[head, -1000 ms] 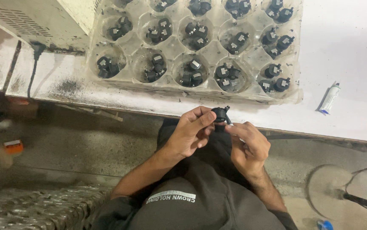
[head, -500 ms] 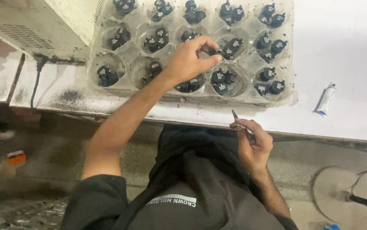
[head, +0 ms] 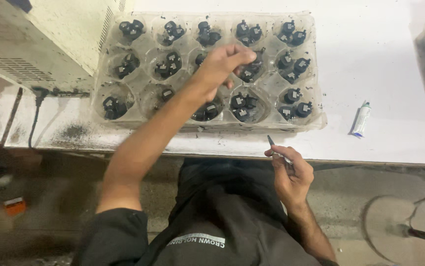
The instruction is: The person picks small black plug-shaped components one at a time from a plastic tray on the workbench and squeezes adhesive from a white tube onto each component, then returns it to the tray and reaches for the next one.
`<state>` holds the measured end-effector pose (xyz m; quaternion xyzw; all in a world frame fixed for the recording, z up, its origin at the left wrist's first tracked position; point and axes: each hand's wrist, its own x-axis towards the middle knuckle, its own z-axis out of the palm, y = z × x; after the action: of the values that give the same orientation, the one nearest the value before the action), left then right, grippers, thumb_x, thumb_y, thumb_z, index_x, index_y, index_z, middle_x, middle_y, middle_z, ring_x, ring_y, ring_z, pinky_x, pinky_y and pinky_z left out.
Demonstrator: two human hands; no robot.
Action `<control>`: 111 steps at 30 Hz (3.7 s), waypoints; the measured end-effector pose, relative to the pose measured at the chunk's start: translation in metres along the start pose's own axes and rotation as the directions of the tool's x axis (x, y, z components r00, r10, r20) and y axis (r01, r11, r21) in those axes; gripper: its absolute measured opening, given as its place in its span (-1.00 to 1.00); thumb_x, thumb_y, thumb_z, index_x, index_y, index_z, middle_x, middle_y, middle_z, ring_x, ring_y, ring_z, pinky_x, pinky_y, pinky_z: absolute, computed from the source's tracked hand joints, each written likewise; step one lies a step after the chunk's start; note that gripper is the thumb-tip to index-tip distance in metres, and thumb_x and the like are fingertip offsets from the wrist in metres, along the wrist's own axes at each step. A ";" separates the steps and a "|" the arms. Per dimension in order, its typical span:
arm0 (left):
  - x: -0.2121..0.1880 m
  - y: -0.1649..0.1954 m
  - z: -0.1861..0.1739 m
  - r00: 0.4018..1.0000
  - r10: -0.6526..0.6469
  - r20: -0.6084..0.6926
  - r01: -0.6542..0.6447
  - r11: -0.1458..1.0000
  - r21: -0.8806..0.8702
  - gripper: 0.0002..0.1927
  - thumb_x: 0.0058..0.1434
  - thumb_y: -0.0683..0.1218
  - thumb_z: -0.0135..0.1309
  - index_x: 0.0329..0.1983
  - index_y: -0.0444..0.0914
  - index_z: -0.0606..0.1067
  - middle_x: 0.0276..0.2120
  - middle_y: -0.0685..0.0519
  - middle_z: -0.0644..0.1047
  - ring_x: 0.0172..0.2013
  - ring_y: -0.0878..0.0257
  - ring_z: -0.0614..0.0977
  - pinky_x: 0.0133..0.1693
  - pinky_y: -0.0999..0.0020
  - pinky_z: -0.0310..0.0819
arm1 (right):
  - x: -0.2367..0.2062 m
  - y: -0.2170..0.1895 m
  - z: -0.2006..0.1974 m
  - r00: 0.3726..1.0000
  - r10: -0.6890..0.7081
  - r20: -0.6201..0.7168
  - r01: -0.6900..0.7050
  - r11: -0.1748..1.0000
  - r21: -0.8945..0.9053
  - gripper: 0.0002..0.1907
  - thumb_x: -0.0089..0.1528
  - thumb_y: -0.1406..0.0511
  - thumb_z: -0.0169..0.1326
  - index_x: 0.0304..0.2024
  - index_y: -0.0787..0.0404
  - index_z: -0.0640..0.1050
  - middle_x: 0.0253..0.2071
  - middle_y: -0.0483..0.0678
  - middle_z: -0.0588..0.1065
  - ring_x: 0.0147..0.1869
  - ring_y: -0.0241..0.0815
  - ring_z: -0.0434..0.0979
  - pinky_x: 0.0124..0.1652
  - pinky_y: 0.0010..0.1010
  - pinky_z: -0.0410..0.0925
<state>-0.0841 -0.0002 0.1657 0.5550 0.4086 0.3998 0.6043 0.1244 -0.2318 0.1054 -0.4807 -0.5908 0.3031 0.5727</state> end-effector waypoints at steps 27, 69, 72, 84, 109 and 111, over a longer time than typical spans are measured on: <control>-0.225 -0.001 0.072 0.908 -0.019 0.419 0.386 0.425 -0.819 -0.75 0.47 0.04 0.10 -0.15 -0.24 0.43 -0.19 -0.03 0.59 -0.27 0.36 0.58 -0.54 0.50 0.41 | -0.035 0.062 0.025 0.919 -0.312 0.239 0.297 0.950 0.095 -0.77 0.25 0.22 0.25 -0.22 0.21 0.52 -0.32 -0.17 0.55 -0.30 -0.32 0.60 -0.32 -0.48 0.46; 0.052 -0.045 -0.005 0.930 0.366 0.016 -0.100 0.212 0.972 -0.77 0.17 0.02 0.26 -0.18 -0.18 0.64 -0.11 0.03 0.59 0.10 -0.04 0.48 -0.01 -0.02 0.53 | -0.010 0.000 0.027 0.958 -0.160 0.237 0.168 0.986 -0.013 -0.71 0.27 0.57 0.04 0.01 0.29 0.59 -0.16 0.02 0.64 -0.12 -0.23 0.65 -0.14 -0.47 0.47; 0.053 -0.046 -0.009 0.952 0.307 -0.003 -0.074 0.239 0.968 -0.83 0.31 0.00 0.17 -0.22 -0.17 0.66 -0.15 0.03 0.61 0.07 -0.02 0.52 0.04 0.00 0.52 | -0.010 0.003 0.029 0.955 -0.182 0.235 0.189 0.982 -0.007 -0.70 0.28 0.56 0.03 0.02 0.28 0.59 -0.16 0.02 0.64 -0.11 -0.23 0.66 -0.14 -0.46 0.48; 0.041 -0.046 -0.001 0.895 0.441 -0.064 -0.117 0.371 0.921 -0.85 0.22 0.03 0.20 -0.30 -0.14 0.63 -0.23 0.08 0.60 -0.07 0.05 0.56 -0.13 0.04 0.55 | -0.011 0.003 0.031 0.958 -0.166 0.235 0.166 0.986 0.022 -0.73 0.30 0.56 0.04 0.02 0.29 0.59 -0.15 0.02 0.64 -0.10 -0.24 0.65 -0.14 -0.48 0.48; 0.038 -0.045 -0.003 0.922 0.378 0.081 -0.221 0.345 0.912 -0.84 0.28 0.02 0.15 -0.24 -0.10 0.68 -0.21 0.14 0.57 -0.06 0.09 0.56 -0.12 0.05 0.59 | -0.016 0.002 0.042 0.955 -0.188 0.232 0.188 0.982 0.020 -0.72 0.30 0.55 0.02 0.02 0.26 0.58 -0.14 0.01 0.64 -0.09 -0.25 0.66 -0.16 -0.50 0.49; 0.037 -0.044 -0.005 0.925 0.371 0.087 -0.224 0.346 0.911 -0.84 0.27 0.03 0.15 -0.24 -0.09 0.67 -0.21 0.14 0.56 -0.06 0.09 0.56 -0.11 0.04 0.58 | -0.015 0.001 0.044 0.953 -0.187 0.238 0.185 0.982 0.033 -0.71 0.30 0.56 0.02 0.02 0.27 0.58 -0.14 0.02 0.64 -0.09 -0.25 0.66 -0.16 -0.50 0.49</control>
<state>-0.0748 0.0338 0.1201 0.8286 0.4907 0.2530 0.0929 0.0806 -0.2373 0.0917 -0.3797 -0.6968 0.3069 0.5255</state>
